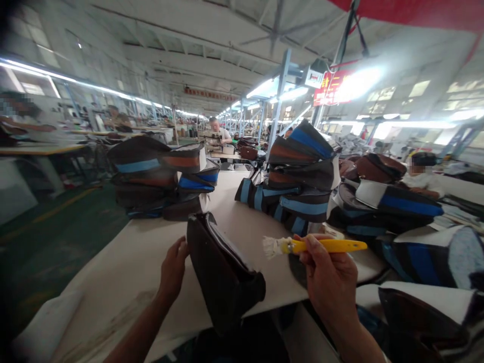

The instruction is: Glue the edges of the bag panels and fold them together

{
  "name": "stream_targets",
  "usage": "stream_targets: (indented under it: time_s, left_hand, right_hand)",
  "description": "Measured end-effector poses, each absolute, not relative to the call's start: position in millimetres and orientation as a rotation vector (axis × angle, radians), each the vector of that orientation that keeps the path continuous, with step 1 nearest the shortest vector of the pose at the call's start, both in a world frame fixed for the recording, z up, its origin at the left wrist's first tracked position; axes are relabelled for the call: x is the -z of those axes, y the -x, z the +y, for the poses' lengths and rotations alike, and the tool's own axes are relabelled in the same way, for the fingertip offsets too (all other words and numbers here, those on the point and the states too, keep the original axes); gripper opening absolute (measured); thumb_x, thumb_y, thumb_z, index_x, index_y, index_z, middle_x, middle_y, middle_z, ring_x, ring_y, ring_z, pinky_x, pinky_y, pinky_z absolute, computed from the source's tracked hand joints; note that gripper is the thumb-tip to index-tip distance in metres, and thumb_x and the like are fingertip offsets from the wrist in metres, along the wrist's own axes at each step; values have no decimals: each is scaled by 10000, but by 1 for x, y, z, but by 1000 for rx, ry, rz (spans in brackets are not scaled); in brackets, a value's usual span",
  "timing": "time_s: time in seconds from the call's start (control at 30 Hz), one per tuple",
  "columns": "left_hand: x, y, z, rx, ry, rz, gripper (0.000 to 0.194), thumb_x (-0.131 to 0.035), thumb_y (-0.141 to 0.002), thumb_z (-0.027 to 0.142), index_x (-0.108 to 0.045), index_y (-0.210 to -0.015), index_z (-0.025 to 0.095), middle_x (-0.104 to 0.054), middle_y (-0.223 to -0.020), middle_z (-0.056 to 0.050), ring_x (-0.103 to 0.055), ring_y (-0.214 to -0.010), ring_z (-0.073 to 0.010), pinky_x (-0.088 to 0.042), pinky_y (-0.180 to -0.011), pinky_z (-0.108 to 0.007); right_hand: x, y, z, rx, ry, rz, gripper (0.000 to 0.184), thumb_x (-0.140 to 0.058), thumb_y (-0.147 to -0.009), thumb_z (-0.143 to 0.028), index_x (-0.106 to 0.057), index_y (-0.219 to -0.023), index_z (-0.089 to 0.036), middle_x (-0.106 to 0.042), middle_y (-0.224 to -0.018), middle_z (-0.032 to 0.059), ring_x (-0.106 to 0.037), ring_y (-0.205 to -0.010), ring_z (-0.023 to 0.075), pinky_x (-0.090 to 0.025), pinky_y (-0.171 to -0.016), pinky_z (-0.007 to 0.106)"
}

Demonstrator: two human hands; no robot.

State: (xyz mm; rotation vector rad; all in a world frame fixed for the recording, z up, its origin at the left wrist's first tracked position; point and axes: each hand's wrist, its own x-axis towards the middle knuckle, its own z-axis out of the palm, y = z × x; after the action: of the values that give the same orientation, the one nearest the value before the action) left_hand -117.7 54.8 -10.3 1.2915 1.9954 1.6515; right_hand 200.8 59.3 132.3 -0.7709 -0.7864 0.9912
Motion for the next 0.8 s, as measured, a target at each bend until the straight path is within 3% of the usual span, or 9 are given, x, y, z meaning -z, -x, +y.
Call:
stream_targets:
  time_s: [0.1,0.17,0.23,0.4,0.53,0.8]
  left_hand:
    - [30,60,10,-1638,-1639,1904,577,-494,-863,628,-578,-1209,174,-569,-1238,-140,-548,-1166,-292,-475,-985,-461]
    - [39,22,-8,-1624,-1904,1911,744,-674,-716,677,-548,-1246,170,-560,-1215,-158,-553,-1140,-325,-502,-949,-485]
    - [42,-5,-11,-1626,-1987,1962,792,-745,-684,625,-519,-1290,167,-562,-1196,-164,-573,-1105,-323,-531,-910,-476]
    - [32,-20,20,-1658,-1823,1827,407,-551,-923,330,-541,-1304,190,-604,-1111,-106,-629,-1013,-214,-550,-884,-359]
    - [20,-3,32,-1616,-1716,1684,391,-508,-925,324,-615,-1255,144,-652,-1106,-129,-628,-1052,-239,-514,-957,-391]
    - [-32,21,12,-1436,-1561,1443,406,-594,-864,376,-672,-1232,222,-681,-1194,-69,-544,-1232,-274,-406,-1084,-415]
  right_hand:
    - [-131,-201,60,-975,767,-815,224,-835,-706,-296,-679,-784,-156,-561,-581,-31,-547,-548,56,-443,-500,89]
    - [-131,-197,59,-967,756,-849,213,-820,-731,-299,-667,-783,-161,-553,-591,-38,-528,-544,49,-439,-511,95]
    - [-129,-190,56,-973,747,-911,213,-801,-761,-315,-648,-780,-167,-537,-589,-44,-513,-536,53,-440,-516,120]
    - [-122,-187,51,-925,748,-1132,201,-728,-844,-360,-641,-822,-180,-530,-614,-31,-576,-617,119,-482,-575,213]
    - [-131,-194,56,-655,796,-1263,199,-692,-871,-368,-658,-824,-178,-566,-656,-10,-551,-593,130,-497,-614,266]
    - [-147,-151,71,-504,543,-1926,146,-592,-919,-278,-639,-813,-190,-634,-806,30,-627,-754,165,-514,-718,287]
